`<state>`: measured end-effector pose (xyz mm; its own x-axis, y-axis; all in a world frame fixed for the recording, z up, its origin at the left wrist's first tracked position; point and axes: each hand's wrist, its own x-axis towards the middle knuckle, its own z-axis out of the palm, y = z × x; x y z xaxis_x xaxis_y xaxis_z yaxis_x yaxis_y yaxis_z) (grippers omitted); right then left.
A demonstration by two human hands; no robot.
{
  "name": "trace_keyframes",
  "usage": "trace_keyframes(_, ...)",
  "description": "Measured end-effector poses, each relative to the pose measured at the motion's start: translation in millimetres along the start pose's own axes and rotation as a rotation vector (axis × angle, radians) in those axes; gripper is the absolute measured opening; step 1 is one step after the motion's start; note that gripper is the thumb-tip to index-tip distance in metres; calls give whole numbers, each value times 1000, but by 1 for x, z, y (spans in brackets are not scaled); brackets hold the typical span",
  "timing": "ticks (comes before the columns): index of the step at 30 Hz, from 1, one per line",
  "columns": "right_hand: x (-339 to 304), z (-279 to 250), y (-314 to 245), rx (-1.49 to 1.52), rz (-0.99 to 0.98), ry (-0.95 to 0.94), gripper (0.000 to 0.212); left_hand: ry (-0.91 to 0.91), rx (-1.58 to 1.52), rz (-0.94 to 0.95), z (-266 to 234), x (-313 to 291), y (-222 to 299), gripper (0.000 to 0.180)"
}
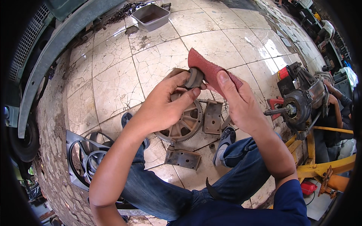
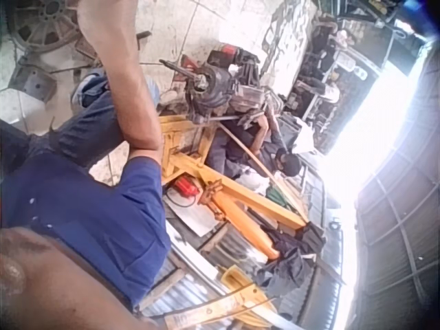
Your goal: The person sits on the floor and uses a red sanding block to smooth the edges of a small metal part. They rotate the part to sand different sides and occasionally inspect the surface. A rooster walks through the scene briefly.
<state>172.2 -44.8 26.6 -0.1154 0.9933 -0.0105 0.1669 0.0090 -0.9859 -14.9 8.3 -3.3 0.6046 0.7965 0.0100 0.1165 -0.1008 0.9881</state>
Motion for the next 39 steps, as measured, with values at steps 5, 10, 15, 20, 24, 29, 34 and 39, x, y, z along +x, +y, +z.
trace_keyframes(5,-1,3,3,72,-47,9,42,-8,-23,-62,3,0,4,27)
trace_keyframes(10,1,3,7,-157,-193,33,41,40,33,29,4,0,4,27)
trace_keyframes(15,4,9,20,-397,-360,37,40,292,498,143,7,2,-8,24)
trace_keyframes(20,8,15,28,-359,-385,66,41,373,698,196,20,-5,0,23)
trace_keyframes(24,7,13,22,-246,-245,27,42,307,786,162,19,-9,9,22)
trace_keyframes(29,8,14,23,-126,-208,-20,43,275,789,284,30,-14,11,18)
trace_keyframes(34,10,19,34,-285,-369,80,44,362,800,198,18,-6,7,21)
trace_keyframes(39,12,17,34,-227,-236,23,45,268,842,220,29,-12,5,21)
